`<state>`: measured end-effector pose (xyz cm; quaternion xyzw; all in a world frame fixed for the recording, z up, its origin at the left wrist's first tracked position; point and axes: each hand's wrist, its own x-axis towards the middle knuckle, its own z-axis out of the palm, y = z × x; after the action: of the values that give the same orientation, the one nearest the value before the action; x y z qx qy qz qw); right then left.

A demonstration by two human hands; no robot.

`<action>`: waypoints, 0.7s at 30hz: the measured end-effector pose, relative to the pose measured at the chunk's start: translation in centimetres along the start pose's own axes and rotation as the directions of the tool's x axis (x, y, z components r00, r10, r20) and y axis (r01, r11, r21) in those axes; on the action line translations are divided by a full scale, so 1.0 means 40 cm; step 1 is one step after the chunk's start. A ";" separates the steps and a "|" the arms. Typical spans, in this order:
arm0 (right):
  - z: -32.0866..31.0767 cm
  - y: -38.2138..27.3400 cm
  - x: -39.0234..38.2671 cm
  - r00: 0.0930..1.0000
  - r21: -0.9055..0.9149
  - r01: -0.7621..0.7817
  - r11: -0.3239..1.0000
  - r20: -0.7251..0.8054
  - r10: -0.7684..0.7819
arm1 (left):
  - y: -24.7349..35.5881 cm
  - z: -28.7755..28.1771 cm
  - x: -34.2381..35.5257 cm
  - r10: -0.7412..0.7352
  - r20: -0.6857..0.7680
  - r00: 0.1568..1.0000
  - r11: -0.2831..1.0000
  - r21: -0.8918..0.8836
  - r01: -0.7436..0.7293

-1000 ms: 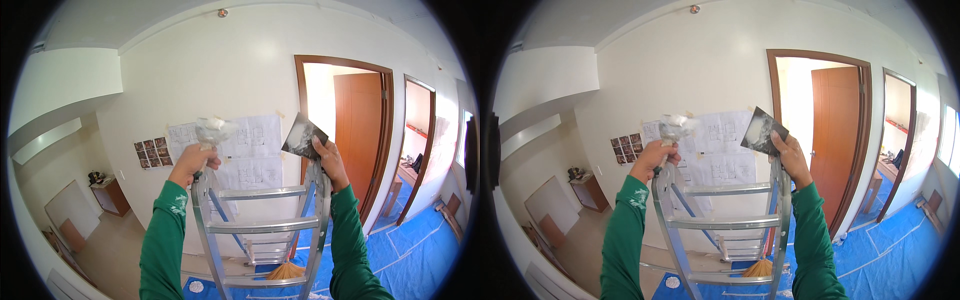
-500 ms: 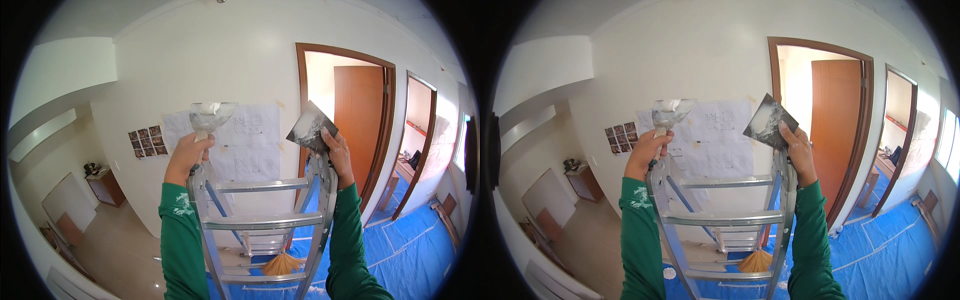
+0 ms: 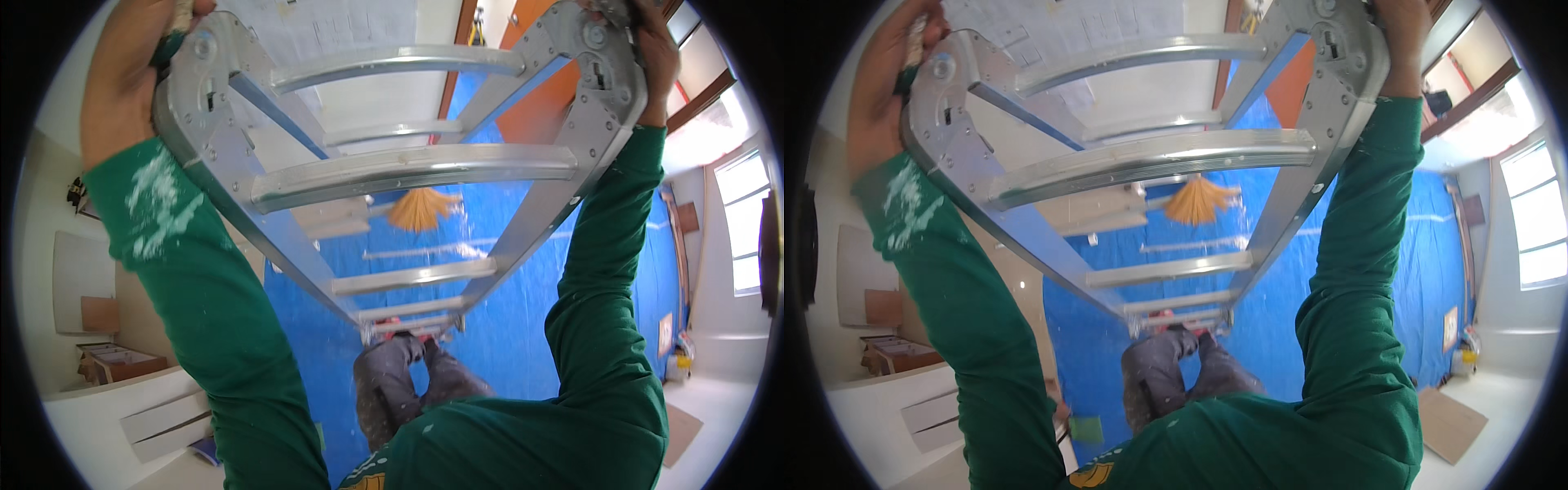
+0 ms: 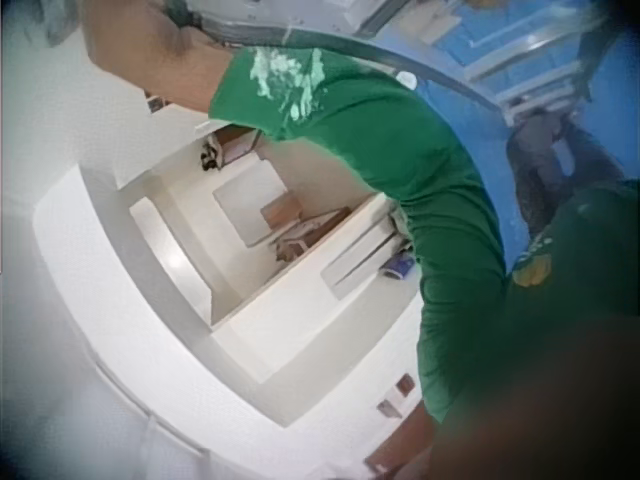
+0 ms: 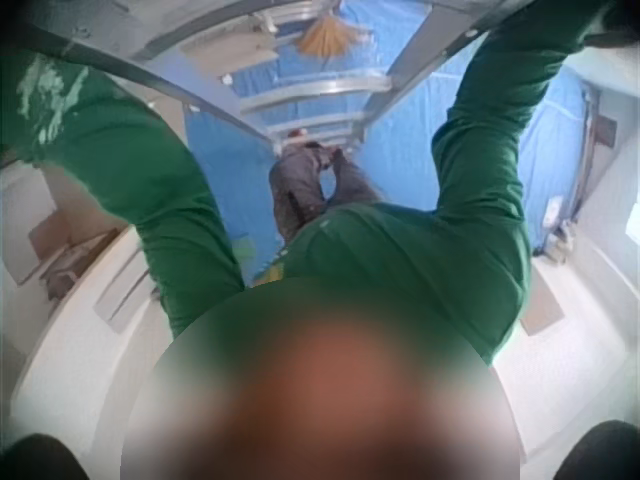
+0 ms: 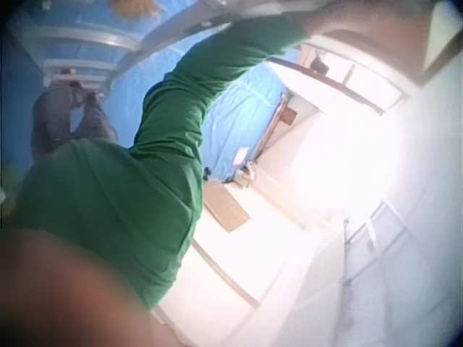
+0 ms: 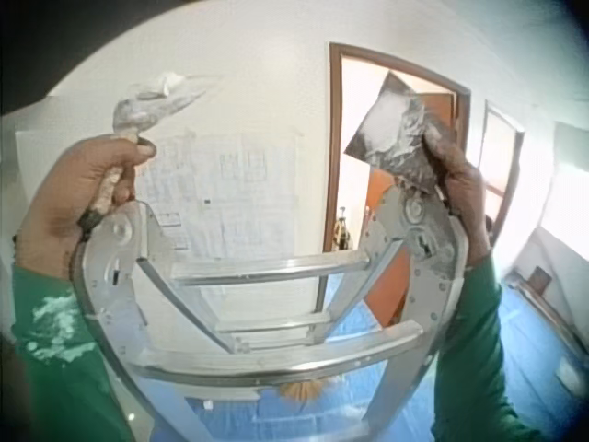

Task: The person stands on a ladder and applies joint compound to ceiling seams using a hawk and taping knife. They repeatedly scoop compound from the hawk and spread it along the ceiling joints, smoothing the surface. A second person is visible in the background working on the floor.

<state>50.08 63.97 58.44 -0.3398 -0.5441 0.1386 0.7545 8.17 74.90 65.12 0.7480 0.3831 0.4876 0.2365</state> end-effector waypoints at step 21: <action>-0.016 -0.001 -0.030 0.979 -0.091 0.035 0.995 -0.197 -0.053 | 0.002 0.045 -0.037 -0.096 -0.071 0.993 0.992 -0.086 0.090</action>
<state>50.22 63.02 57.48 -0.3723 -0.4786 0.0634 0.7927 9.50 73.72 63.62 0.6999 0.4057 0.5194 0.2753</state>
